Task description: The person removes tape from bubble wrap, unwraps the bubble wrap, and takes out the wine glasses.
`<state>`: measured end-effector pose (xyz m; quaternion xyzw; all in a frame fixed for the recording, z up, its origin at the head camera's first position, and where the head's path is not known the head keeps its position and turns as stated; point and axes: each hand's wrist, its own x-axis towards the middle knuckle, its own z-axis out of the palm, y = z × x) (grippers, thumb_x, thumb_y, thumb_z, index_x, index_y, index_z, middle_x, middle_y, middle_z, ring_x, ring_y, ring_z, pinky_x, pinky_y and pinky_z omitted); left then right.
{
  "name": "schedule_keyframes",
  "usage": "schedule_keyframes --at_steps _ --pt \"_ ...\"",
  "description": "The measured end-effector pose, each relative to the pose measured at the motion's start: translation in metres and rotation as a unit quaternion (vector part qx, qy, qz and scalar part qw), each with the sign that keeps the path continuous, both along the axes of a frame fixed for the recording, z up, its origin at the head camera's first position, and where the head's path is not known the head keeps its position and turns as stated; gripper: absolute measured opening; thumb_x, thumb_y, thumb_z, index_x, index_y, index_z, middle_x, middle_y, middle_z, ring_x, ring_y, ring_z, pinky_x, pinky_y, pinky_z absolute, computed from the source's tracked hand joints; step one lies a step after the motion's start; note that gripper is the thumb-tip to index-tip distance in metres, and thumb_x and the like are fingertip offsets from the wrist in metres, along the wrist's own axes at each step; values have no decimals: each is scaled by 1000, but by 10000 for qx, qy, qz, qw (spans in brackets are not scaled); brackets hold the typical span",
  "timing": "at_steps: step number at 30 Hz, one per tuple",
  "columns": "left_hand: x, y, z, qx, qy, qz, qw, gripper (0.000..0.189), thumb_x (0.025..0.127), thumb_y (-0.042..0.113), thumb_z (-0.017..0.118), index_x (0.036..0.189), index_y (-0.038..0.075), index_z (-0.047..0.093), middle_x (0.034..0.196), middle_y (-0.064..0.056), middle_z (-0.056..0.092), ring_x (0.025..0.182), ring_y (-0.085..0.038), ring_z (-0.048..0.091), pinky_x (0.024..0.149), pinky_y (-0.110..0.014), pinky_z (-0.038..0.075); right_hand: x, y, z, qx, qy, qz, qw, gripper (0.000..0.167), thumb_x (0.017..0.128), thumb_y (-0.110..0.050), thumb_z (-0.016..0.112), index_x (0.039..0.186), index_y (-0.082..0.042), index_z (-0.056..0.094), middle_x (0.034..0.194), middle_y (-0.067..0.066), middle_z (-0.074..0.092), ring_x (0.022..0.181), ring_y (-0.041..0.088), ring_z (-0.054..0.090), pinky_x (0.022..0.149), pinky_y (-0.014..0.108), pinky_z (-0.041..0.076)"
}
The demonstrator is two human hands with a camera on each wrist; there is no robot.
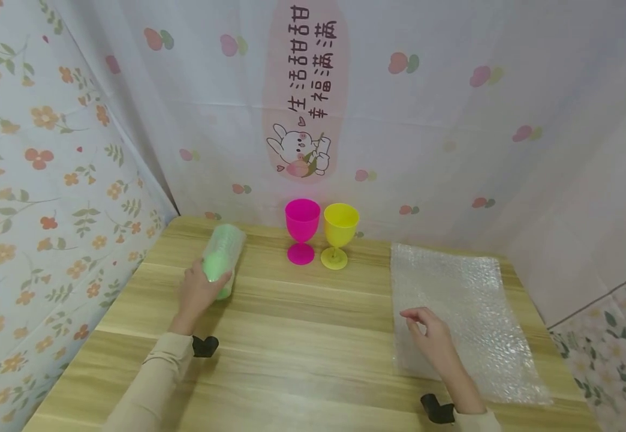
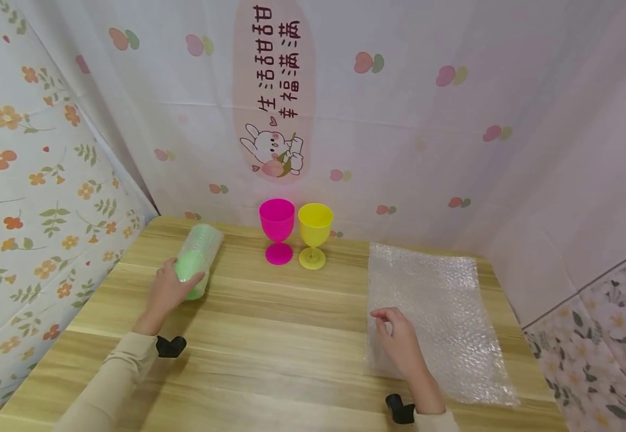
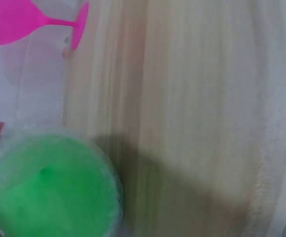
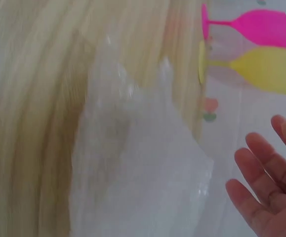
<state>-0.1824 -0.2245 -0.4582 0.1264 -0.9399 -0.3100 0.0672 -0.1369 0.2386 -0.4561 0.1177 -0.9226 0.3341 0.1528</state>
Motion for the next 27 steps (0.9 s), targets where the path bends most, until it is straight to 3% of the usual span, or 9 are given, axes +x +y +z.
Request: schedule_keyframes --at_steps 1,3,8,12,15,20,23,27 --pt "1 0 -1 -18 -33 -91 10000 88 85 48 60 140 -9 22 120 -37 45 100 -49 51 75 -54 47 0 -4 0 -11 -71 90 9999 14 85 3 59 95 -2 66 94 8 67 91 30 62 80 46 50" --pt "1 3 -4 -162 29 -305 9994 84 84 46 61 138 -9 26 117 -35 46 96 -46 52 72 -50 48 0 -11 -2 -65 -222 267 9994 13 86 3 59 97 -2 65 95 8 67 92 29 62 81 46 50" --pt "3 8 -8 -423 228 -1091 9929 80 82 41 65 136 -8 30 122 -33 46 101 -44 51 80 -53 46 -2 -32 -2 -203 -775 652 9947 15 88 0 58 101 -1 64 100 9 65 97 28 60 87 47 48" --pt "8 13 -9 -103 116 -1675 9857 79 80 38 68 137 -4 33 126 -29 47 104 -40 52 82 -52 48 -4 -53 4 -207 -1163 991 9880 18 90 -5 57 107 -3 62 108 10 62 101 28 57 87 47 48" --pt "12 19 -10 226 -23 -2169 9759 79 78 37 71 137 -1 35 126 -25 50 104 -35 54 82 -49 49 -6 -68 8 -143 -1324 1286 9827 25 90 -8 59 115 -5 59 117 10 58 109 29 54 90 48 47" --pt "18 32 -8 801 -280 -3192 9439 77 74 34 74 136 2 40 131 -21 49 115 -37 50 94 -54 43 -11 -95 16 46 -1293 1833 9745 44 86 -11 65 127 -6 51 136 15 46 127 35 42 102 53 38" --pt "21 39 -5 1304 -630 -3730 9165 76 74 29 74 137 3 40 139 -19 44 127 -40 40 102 -58 34 -15 -108 19 343 -1246 2231 9662 55 83 -17 69 133 -10 47 145 16 35 134 36 32 106 55 32" --pt "25 47 -3 1925 -1212 -4154 8807 74 74 23 73 139 7 40 145 -16 38 133 -39 31 105 -61 28 -23 -122 18 1076 -1136 2771 9480 65 80 -32 72 137 -15 45 148 15 32 136 36 29 107 56 29"
